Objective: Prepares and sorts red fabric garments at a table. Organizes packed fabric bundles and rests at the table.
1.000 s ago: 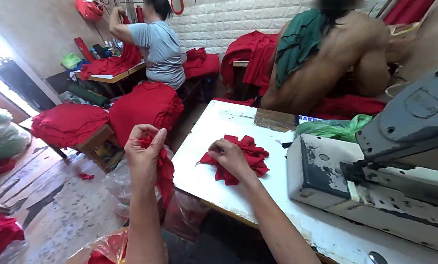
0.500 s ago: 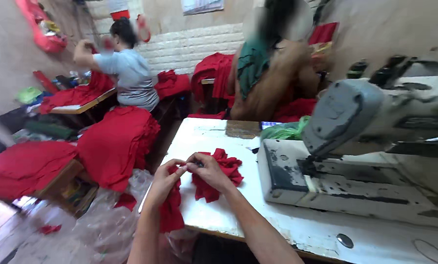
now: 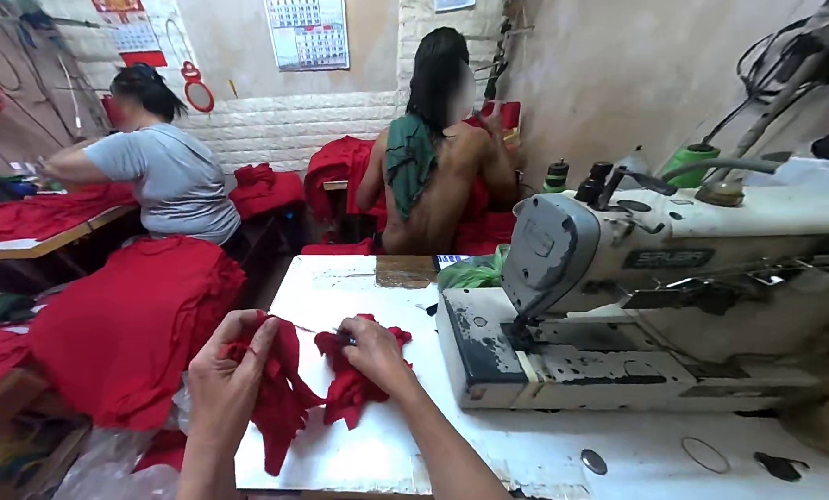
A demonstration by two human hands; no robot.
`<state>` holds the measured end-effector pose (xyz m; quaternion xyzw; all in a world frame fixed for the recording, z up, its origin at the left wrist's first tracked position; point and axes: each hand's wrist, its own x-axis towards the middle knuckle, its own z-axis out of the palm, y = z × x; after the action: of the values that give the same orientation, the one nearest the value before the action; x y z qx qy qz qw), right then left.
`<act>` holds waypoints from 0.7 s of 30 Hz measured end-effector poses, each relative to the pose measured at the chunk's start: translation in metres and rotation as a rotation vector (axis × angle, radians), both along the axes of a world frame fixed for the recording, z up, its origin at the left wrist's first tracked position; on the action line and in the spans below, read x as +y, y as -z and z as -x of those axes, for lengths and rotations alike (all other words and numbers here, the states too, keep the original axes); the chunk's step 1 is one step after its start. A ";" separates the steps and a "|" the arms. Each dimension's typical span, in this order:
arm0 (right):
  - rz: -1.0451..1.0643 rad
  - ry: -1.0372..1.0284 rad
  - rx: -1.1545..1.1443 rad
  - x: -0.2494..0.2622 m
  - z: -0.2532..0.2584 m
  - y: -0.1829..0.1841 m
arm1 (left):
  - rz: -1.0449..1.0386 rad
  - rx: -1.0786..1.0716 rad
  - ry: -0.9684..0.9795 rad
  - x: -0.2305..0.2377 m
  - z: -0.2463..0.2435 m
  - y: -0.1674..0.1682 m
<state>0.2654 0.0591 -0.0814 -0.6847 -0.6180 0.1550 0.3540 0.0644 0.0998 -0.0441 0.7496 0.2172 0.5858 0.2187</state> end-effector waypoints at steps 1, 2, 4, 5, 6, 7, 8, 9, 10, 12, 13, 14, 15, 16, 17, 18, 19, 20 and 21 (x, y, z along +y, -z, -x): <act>-0.078 0.052 0.037 0.000 0.000 0.001 | -0.007 -0.010 -0.013 -0.002 0.005 0.002; -0.204 0.102 0.086 0.002 0.000 0.005 | -0.005 -0.021 -0.022 -0.004 0.010 0.004; -0.474 0.160 0.182 0.007 -0.001 0.014 | 0.031 -0.053 -0.024 -0.009 0.021 0.011; -0.537 0.163 0.225 0.008 -0.003 0.015 | 0.070 -0.049 -0.032 -0.012 0.025 0.016; -0.522 0.145 0.261 0.008 -0.006 0.015 | 0.123 -0.014 -0.055 -0.015 0.030 0.022; -0.421 0.115 0.278 0.006 -0.009 0.014 | 0.181 0.052 -0.086 -0.017 0.033 0.030; -0.264 0.083 0.273 0.005 -0.013 0.010 | 0.239 0.128 -0.131 -0.018 0.036 0.039; -0.115 0.069 0.245 0.005 -0.015 0.008 | 0.294 0.197 -0.185 -0.020 0.038 0.048; -0.016 0.070 0.219 0.007 -0.016 0.007 | 0.342 0.249 -0.230 -0.021 0.039 0.055; 0.039 0.068 0.235 0.012 -0.017 0.011 | 0.383 0.289 -0.271 -0.020 0.041 0.067; 0.015 0.066 0.278 0.014 -0.018 0.015 | 0.392 0.280 -0.277 -0.018 0.042 0.072; -0.013 0.072 0.316 0.016 -0.020 0.019 | 0.399 0.258 -0.279 -0.017 0.043 0.075; -0.025 0.088 0.334 0.016 -0.020 0.020 | 0.409 0.235 -0.281 -0.017 0.043 0.078; -0.021 0.109 0.328 0.016 -0.019 0.020 | 0.424 0.214 -0.281 -0.016 0.043 0.081; -0.003 0.131 0.303 0.015 -0.018 0.019 | 0.438 0.198 -0.280 -0.016 0.043 0.084; 0.020 0.151 0.267 0.014 -0.015 0.017 | 0.448 0.183 -0.276 -0.015 0.043 0.086; 0.041 0.170 0.227 0.013 -0.013 0.016 | 0.454 0.167 -0.269 -0.015 0.042 0.089; 0.044 0.185 0.191 0.012 -0.010 0.015 | 0.458 0.148 -0.257 -0.015 0.041 0.091; 0.022 0.199 0.154 0.011 -0.006 0.016 | 0.460 0.124 -0.242 -0.014 0.040 0.093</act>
<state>0.2714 0.0704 -0.0971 -0.7324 -0.5163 0.1779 0.4067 0.0241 0.0855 -0.1368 0.6830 0.4458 0.4960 0.2980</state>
